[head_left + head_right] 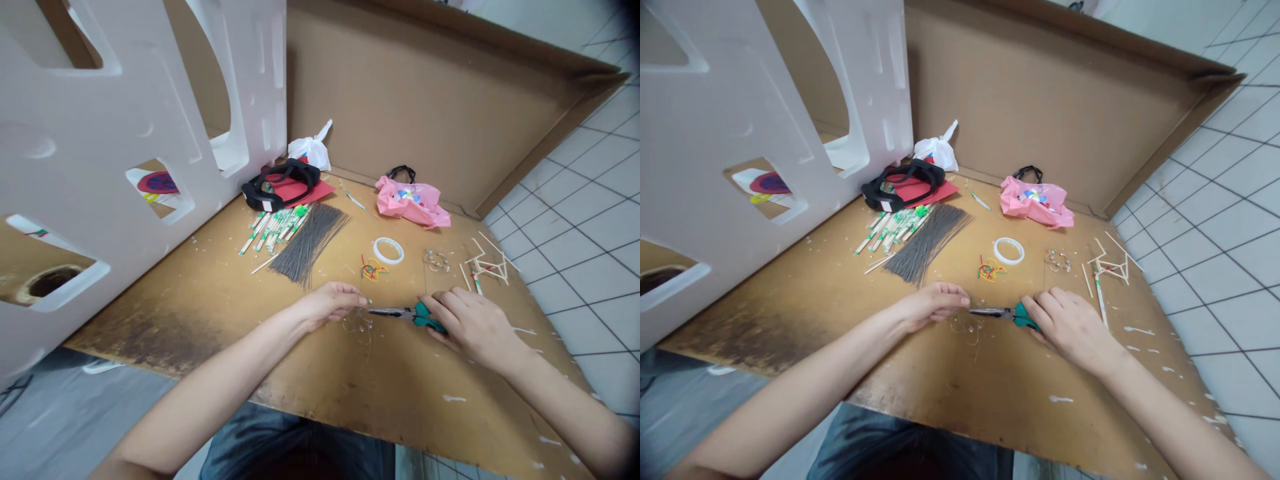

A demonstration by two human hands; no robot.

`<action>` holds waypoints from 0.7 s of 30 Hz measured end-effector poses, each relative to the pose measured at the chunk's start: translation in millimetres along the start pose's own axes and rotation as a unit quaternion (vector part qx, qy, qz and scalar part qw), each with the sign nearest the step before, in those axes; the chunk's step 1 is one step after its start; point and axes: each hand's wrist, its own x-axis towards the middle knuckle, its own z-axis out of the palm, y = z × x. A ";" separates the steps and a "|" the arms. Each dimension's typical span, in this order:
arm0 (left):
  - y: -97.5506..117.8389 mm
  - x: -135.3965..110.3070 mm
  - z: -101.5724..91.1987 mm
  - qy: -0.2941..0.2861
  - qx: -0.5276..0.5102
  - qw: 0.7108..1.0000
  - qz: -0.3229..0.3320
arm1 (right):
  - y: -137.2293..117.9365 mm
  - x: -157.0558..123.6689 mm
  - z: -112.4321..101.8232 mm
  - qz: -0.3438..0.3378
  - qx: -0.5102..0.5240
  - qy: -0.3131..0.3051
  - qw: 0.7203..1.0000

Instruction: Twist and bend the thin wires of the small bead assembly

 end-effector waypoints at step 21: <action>-1.5 0.8 -2.0 -0.011 0.004 1.000 -0.007 | -0.2 0.0 0.4 -0.005 0.008 -0.009 1.000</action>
